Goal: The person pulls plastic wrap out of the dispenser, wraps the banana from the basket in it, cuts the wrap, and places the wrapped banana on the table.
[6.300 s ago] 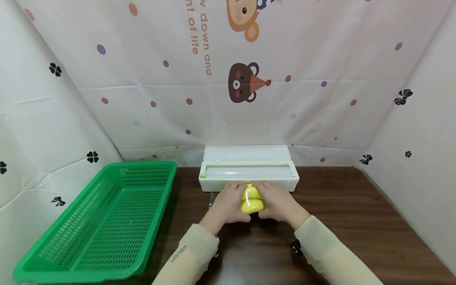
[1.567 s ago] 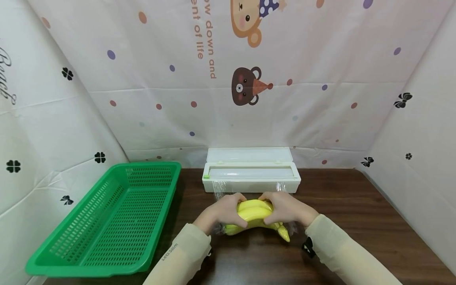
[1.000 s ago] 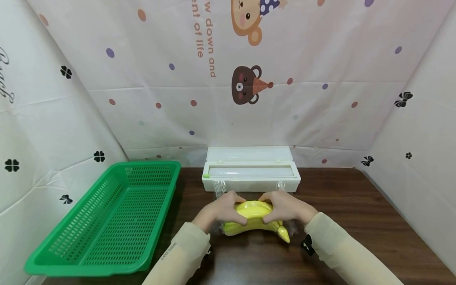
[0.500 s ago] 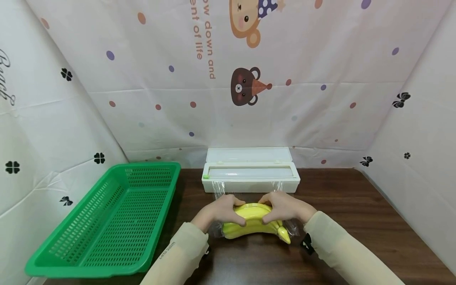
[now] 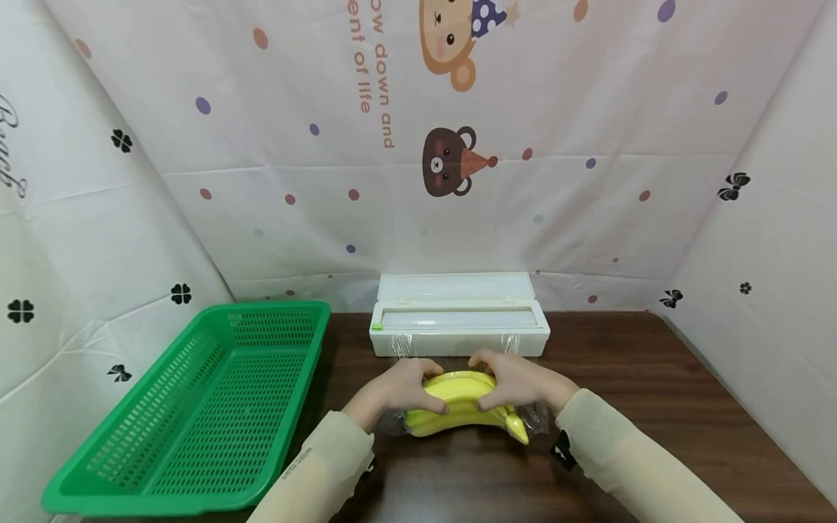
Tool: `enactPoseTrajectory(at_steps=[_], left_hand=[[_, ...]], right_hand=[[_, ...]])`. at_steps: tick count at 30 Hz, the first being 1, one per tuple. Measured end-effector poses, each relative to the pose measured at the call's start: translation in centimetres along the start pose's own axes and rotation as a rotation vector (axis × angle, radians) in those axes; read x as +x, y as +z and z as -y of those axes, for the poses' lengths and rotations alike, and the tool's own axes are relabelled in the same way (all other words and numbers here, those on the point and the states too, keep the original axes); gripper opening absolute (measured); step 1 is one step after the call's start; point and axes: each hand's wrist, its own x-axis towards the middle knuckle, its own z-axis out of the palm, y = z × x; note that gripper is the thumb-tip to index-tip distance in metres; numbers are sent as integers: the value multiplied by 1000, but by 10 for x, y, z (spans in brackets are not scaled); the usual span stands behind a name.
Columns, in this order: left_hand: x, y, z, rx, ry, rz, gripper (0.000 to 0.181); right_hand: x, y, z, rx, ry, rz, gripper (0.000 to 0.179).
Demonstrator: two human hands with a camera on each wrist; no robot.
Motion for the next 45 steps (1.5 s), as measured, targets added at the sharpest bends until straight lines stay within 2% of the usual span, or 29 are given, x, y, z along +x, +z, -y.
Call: enactPoseTrajectory(at_steps=[4, 9, 20, 34, 45], left_hand=[[-2, -1, -1, 13, 2, -8, 61], [-1, -4, -3, 43, 21, -18, 63], [-5, -3, -2, 86, 27, -16, 87], [-7, -6, -1, 58, 35, -26, 77], [-9, -5, -1, 40, 33, -30, 77]], right_hand=[[-1, 1, 1, -1, 2, -3, 60], [0, 2, 0, -38, -27, -49, 62], [-4, 8, -3, -92, -23, -81, 80], [-3, 9, -3, -87, -58, -124, 75], [-5, 8, -1, -65, -72, -146, 76]])
